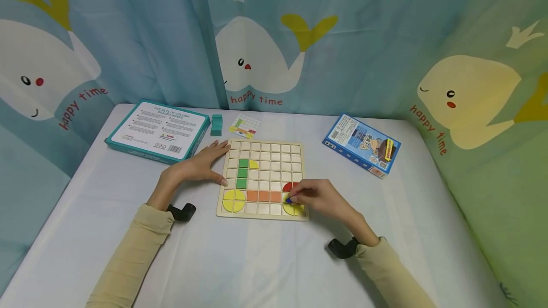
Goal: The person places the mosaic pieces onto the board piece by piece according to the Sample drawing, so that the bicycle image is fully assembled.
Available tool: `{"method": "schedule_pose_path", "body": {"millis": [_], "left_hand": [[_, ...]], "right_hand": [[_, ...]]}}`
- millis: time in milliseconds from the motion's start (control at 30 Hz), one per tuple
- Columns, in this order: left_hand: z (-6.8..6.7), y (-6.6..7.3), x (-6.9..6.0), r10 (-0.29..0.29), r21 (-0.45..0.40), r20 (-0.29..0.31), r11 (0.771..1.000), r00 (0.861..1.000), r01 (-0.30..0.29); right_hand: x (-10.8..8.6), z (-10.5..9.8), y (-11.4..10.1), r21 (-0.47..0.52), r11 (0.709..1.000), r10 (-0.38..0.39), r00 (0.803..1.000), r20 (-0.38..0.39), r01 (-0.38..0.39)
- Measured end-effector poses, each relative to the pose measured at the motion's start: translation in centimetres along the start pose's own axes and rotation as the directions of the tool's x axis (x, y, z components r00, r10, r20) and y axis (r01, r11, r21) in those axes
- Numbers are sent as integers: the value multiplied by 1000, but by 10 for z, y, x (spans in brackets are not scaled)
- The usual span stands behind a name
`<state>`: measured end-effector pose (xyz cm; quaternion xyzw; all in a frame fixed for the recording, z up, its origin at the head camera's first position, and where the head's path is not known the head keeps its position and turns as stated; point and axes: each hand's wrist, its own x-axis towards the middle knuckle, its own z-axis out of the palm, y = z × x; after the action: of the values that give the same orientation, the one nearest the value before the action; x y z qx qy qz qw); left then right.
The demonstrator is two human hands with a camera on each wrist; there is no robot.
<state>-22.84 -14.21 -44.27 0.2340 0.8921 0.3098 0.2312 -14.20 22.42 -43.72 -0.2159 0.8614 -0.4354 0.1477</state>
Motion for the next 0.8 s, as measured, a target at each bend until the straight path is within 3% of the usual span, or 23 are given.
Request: {"method": "schedule_pose_path", "body": {"millis": [300, 567, 800], "left_hand": [[1, -3, -1, 12, -3, -10, 1000, 1000, -12], [1, -4, 0, 11, -2, -4, 1000, 1000, -11], [0, -3, 1, 4, -1, -1, 1000, 1000, -4]], "right_hand": [[11, 21, -11, 98, 992, -82, 996, 19, 79], [15, 39, -20, 69, 991, -116, 993, -24, 118], [19, 48, -28, 23, 992, -121, 993, -11, 121]]}}
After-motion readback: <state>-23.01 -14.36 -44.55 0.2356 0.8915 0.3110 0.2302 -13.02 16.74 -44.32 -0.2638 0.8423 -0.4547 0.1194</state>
